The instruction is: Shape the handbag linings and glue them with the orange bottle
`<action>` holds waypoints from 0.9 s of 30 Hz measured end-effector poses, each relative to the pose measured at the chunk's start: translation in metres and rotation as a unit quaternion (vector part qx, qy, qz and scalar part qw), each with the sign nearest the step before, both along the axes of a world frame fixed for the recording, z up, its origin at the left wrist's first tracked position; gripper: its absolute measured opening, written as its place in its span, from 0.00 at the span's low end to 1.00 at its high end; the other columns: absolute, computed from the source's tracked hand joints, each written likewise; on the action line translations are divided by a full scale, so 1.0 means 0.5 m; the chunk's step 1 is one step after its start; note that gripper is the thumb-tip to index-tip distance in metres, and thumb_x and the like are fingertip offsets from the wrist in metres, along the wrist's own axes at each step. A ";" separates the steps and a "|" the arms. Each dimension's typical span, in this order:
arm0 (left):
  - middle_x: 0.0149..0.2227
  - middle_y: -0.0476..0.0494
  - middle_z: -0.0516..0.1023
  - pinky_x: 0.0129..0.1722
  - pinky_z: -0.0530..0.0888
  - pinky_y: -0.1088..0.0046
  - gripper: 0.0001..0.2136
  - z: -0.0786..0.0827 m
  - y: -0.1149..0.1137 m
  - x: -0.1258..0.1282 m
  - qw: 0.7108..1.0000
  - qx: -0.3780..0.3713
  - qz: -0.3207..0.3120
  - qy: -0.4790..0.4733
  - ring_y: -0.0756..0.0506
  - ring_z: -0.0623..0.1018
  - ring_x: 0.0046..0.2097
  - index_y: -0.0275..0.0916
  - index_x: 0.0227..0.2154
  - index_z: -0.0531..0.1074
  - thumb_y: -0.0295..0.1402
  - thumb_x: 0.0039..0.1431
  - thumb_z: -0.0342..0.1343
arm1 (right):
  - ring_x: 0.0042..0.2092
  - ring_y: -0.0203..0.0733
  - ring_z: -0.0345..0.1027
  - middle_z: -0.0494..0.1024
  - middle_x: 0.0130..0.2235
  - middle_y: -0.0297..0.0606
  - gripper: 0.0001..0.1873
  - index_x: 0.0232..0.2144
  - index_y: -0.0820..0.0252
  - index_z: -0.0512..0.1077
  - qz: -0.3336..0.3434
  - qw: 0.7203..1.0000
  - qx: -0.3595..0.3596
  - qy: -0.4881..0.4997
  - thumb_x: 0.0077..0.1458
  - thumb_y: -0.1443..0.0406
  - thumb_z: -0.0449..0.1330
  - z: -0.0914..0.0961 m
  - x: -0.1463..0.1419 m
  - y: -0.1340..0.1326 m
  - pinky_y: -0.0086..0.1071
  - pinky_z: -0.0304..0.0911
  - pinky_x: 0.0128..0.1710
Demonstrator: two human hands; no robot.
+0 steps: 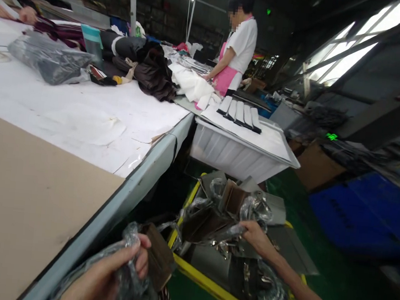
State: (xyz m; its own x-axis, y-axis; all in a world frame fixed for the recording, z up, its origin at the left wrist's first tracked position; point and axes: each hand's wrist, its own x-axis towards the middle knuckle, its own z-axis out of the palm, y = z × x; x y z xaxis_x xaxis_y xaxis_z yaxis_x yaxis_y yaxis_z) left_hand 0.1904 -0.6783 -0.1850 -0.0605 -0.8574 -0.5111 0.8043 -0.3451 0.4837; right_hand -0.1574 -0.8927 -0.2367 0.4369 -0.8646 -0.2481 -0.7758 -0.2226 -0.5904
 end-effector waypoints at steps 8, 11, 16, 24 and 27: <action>0.23 0.48 0.63 0.31 0.63 0.77 0.07 0.017 0.022 -0.014 0.997 -0.046 -0.055 -0.041 0.51 0.64 0.29 0.34 0.32 0.68 0.33 0.56 0.50 | 0.25 0.37 0.58 0.68 0.21 0.34 0.20 0.19 0.63 0.70 -0.228 0.966 0.076 -0.092 0.42 0.51 0.56 -0.037 -0.110 0.255 0.28 0.51 0.26; 0.22 0.48 0.63 0.30 0.63 0.78 0.07 0.044 0.042 -0.040 0.995 -0.052 -0.073 -0.052 0.52 0.64 0.28 0.33 0.30 0.69 0.32 0.56 0.50 | 0.26 0.37 0.59 0.67 0.21 0.34 0.20 0.18 0.63 0.68 -0.237 0.949 0.116 -0.171 0.39 0.50 0.59 -0.037 -0.111 0.283 0.28 0.53 0.27; 0.19 0.48 0.60 0.25 0.61 0.79 0.10 0.091 0.094 -0.096 0.993 -0.050 -0.081 -0.070 0.52 0.61 0.23 0.33 0.27 0.69 0.36 0.55 0.51 | 0.26 0.36 0.58 0.66 0.23 0.33 0.20 0.22 0.62 0.65 -0.261 0.925 0.083 -0.263 0.42 0.50 0.59 0.029 -0.090 0.275 0.27 0.53 0.26; 0.33 0.43 0.71 0.28 0.67 0.79 0.16 0.093 0.165 -0.205 0.989 0.004 -0.041 -0.141 0.51 0.68 0.29 0.35 0.38 0.72 0.41 0.51 0.56 | 0.34 0.40 0.62 0.69 0.30 0.34 0.12 0.28 0.58 0.70 -0.019 0.973 -0.033 -0.228 0.51 0.56 0.56 0.182 0.141 0.465 0.30 0.60 0.36; 0.36 0.40 0.73 0.38 0.69 0.74 0.17 0.094 0.189 -0.217 0.990 0.035 -0.038 -0.129 0.46 0.72 0.37 0.33 0.38 0.73 0.39 0.48 0.59 | 0.51 0.46 0.58 0.65 0.50 0.37 0.19 0.48 0.51 0.65 0.125 0.975 0.001 -0.185 0.52 0.62 0.56 0.196 0.212 0.541 0.37 0.54 0.52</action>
